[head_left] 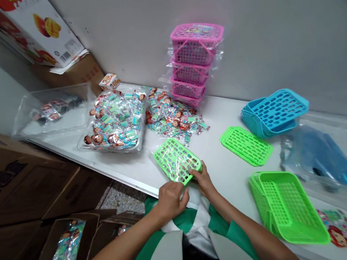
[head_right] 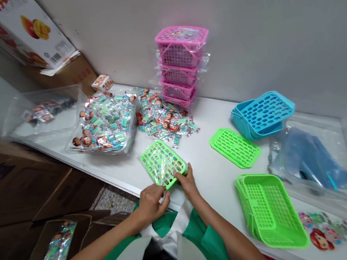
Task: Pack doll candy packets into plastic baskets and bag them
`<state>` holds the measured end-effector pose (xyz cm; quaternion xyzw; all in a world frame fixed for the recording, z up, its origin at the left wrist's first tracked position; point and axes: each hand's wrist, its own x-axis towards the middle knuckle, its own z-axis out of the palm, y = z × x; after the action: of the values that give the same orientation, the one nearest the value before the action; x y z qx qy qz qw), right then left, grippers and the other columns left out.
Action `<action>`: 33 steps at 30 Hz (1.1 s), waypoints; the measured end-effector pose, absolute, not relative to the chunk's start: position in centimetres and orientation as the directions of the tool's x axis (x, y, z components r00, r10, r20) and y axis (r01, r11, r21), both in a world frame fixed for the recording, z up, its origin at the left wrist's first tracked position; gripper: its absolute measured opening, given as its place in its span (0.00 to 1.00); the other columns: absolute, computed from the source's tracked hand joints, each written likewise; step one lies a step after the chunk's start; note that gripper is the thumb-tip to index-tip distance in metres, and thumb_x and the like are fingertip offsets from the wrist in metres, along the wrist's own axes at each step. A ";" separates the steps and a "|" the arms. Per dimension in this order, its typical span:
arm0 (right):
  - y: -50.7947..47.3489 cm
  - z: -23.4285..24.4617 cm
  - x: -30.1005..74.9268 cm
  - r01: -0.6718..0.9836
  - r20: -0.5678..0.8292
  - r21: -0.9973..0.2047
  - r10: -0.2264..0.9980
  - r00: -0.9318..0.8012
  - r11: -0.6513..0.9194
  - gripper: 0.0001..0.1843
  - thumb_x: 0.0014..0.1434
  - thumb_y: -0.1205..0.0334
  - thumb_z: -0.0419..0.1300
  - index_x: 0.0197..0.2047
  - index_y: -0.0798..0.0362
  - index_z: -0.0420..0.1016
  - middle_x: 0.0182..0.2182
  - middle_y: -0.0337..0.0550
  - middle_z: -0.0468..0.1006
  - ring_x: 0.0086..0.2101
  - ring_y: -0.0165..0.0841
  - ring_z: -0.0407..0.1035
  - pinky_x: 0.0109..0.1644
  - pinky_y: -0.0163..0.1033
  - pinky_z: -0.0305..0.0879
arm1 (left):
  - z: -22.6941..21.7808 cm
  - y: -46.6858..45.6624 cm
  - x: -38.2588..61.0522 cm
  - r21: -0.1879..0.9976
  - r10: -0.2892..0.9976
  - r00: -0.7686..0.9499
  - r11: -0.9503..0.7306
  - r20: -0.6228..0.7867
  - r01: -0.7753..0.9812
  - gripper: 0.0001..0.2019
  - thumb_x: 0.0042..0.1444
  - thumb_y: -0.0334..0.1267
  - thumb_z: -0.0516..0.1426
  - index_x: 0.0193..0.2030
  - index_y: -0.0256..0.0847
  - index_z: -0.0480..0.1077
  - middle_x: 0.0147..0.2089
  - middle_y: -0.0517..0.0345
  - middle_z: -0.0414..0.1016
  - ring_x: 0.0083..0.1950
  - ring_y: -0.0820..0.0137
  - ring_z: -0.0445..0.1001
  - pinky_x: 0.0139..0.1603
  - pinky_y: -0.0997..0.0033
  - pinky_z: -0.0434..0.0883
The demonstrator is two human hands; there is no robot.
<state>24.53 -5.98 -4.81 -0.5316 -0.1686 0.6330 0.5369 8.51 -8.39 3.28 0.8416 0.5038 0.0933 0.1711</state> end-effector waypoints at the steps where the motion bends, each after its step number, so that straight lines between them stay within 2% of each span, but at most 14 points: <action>1: -5.9 -5.0 24.6 -0.504 -0.503 -0.779 0.851 0.149 -0.372 0.52 0.44 0.59 0.69 0.66 0.44 0.43 0.48 0.41 0.75 0.42 0.36 0.73 0.42 0.40 0.73 | 3.4 -7.6 8.7 0.381 0.860 0.506 -0.490 0.065 0.784 0.18 0.62 0.45 0.46 0.48 0.37 0.69 0.44 0.46 0.76 0.48 0.61 0.73 0.49 0.61 0.66; 2: -5.9 -5.2 24.6 -0.512 -0.518 -0.771 0.841 0.156 -0.380 0.55 0.43 0.59 0.69 0.67 0.44 0.41 0.47 0.41 0.75 0.42 0.35 0.73 0.43 0.39 0.73 | 3.4 -6.6 8.9 0.366 0.836 0.533 -0.540 0.130 0.758 0.22 0.62 0.47 0.46 0.56 0.35 0.64 0.53 0.42 0.72 0.56 0.59 0.68 0.56 0.58 0.63; 4: -5.7 -5.4 24.7 -0.527 -0.543 -0.752 0.825 0.156 -0.395 0.58 0.41 0.61 0.70 0.68 0.46 0.39 0.46 0.41 0.76 0.42 0.35 0.73 0.43 0.38 0.73 | 2.6 -4.4 9.5 0.301 0.789 0.591 -0.611 0.165 0.732 0.33 0.61 0.52 0.46 0.66 0.31 0.51 0.67 0.37 0.55 0.68 0.54 0.51 0.66 0.49 0.49; 7: -5.5 -5.5 24.9 -0.550 -0.566 -0.731 0.809 0.158 -0.404 0.58 0.41 0.60 0.69 0.68 0.49 0.40 0.46 0.41 0.76 0.42 0.35 0.73 0.42 0.37 0.73 | 0.3 -2.4 11.1 0.265 0.719 0.688 -0.686 0.100 0.678 0.35 0.62 0.54 0.43 0.68 0.30 0.44 0.71 0.38 0.45 0.72 0.54 0.40 0.68 0.46 0.40; 10: -5.2 -5.6 25.5 -0.551 -0.565 -0.734 0.808 0.170 -0.397 0.56 0.42 0.60 0.68 0.68 0.51 0.40 0.43 0.41 0.78 0.39 0.34 0.74 0.42 0.36 0.73 | -1.3 -2.5 12.9 0.271 0.719 0.690 -0.683 0.085 0.679 0.38 0.61 0.56 0.43 0.68 0.27 0.42 0.71 0.35 0.42 0.72 0.53 0.36 0.67 0.45 0.39; 14: -4.4 -5.5 26.9 -0.420 -0.602 -0.764 0.776 0.188 -0.490 0.53 0.44 0.55 0.68 0.66 0.53 0.44 0.36 0.42 0.78 0.31 0.35 0.74 0.30 0.37 0.72 | -1.0 -3.5 13.5 0.264 0.739 0.657 -0.671 0.152 0.693 0.41 0.56 0.60 0.48 0.66 0.28 0.49 0.68 0.32 0.49 0.70 0.48 0.45 0.65 0.43 0.46; 16: -4.0 -5.2 27.6 -0.276 -0.584 -0.806 0.779 0.230 -0.523 0.47 0.44 0.53 0.68 0.63 0.53 0.51 0.34 0.41 0.78 0.27 0.34 0.73 0.25 0.36 0.69 | -0.6 -3.7 12.9 0.258 0.742 0.652 -0.668 0.157 0.699 0.34 0.56 0.58 0.50 0.61 0.34 0.58 0.62 0.36 0.59 0.63 0.50 0.57 0.61 0.45 0.54; 18: -3.9 -4.8 28.2 -0.082 -0.503 -0.861 0.819 0.274 -0.501 0.36 0.46 0.53 0.66 0.57 0.53 0.61 0.29 0.38 0.77 0.24 0.31 0.70 0.23 0.34 0.66 | -0.5 -3.5 12.4 0.257 0.771 0.625 -0.634 0.125 0.730 0.22 0.59 0.53 0.49 0.51 0.38 0.66 0.51 0.41 0.68 0.53 0.55 0.66 0.51 0.53 0.64; 21: -4.3 -3.7 29.2 0.162 -0.377 -0.885 0.876 0.301 -0.437 0.24 0.50 0.57 0.63 0.49 0.54 0.68 0.21 0.33 0.73 0.22 0.29 0.67 0.26 0.32 0.63 | -0.8 -3.3 12.3 0.257 0.771 0.635 -0.624 0.048 0.738 0.16 0.63 0.47 0.45 0.41 0.40 0.68 0.42 0.49 0.70 0.43 0.62 0.69 0.40 0.64 0.65; 23: -5.0 -2.3 30.9 0.241 -0.317 -0.888 0.900 0.299 -0.392 0.19 0.51 0.57 0.61 0.47 0.53 0.70 0.21 0.33 0.73 0.23 0.28 0.67 0.28 0.32 0.62 | -1.0 -3.3 12.5 0.249 0.760 0.650 -0.629 -0.001 0.736 0.16 0.64 0.45 0.43 0.35 0.41 0.67 0.36 0.52 0.69 0.39 0.65 0.70 0.37 0.68 0.64; 27: -6.5 1.9 39.7 0.378 -0.132 -0.881 0.916 0.378 -0.283 0.15 0.56 0.52 0.56 0.42 0.51 0.74 0.23 0.34 0.74 0.24 0.29 0.67 0.30 0.32 0.62 | -0.4 -3.4 12.8 0.233 0.760 0.646 -0.618 -0.069 0.751 0.17 0.65 0.45 0.42 0.34 0.41 0.66 0.34 0.54 0.69 0.36 0.67 0.69 0.34 0.69 0.62; 30: -7.3 4.6 50.6 0.593 -0.036 -0.667 0.814 0.580 -0.452 0.16 0.60 0.54 0.51 0.43 0.51 0.75 0.28 0.40 0.78 0.29 0.31 0.69 0.34 0.33 0.62 | 0.3 -3.3 12.6 0.218 0.793 0.600 -0.569 -0.108 0.792 0.18 0.63 0.50 0.43 0.37 0.41 0.66 0.37 0.54 0.70 0.37 0.66 0.70 0.33 0.70 0.62; 31: -7.6 5.1 54.4 0.636 -0.037 -0.522 0.760 0.649 -0.569 0.17 0.61 0.56 0.49 0.47 0.52 0.74 0.33 0.44 0.79 0.33 0.33 0.71 0.37 0.34 0.62 | 0.5 -3.2 12.6 0.229 0.800 0.586 -0.551 -0.130 0.803 0.18 0.63 0.51 0.43 0.37 0.42 0.66 0.38 0.54 0.70 0.37 0.66 0.70 0.32 0.70 0.62; 33: -7.9 5.4 60.9 0.609 -0.184 -0.147 0.627 0.757 -0.779 0.19 0.62 0.60 0.48 0.52 0.53 0.72 0.43 0.51 0.78 0.42 0.37 0.71 0.42 0.35 0.63 | 0.4 -2.9 12.5 0.279 0.795 0.581 -0.526 -0.174 0.804 0.17 0.63 0.51 0.43 0.37 0.43 0.66 0.38 0.54 0.70 0.37 0.66 0.71 0.32 0.70 0.63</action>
<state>60.94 -7.94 5.39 -0.9366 -0.3298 0.1119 0.0389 12.48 -2.89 0.45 0.8733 0.4578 -0.0124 0.1660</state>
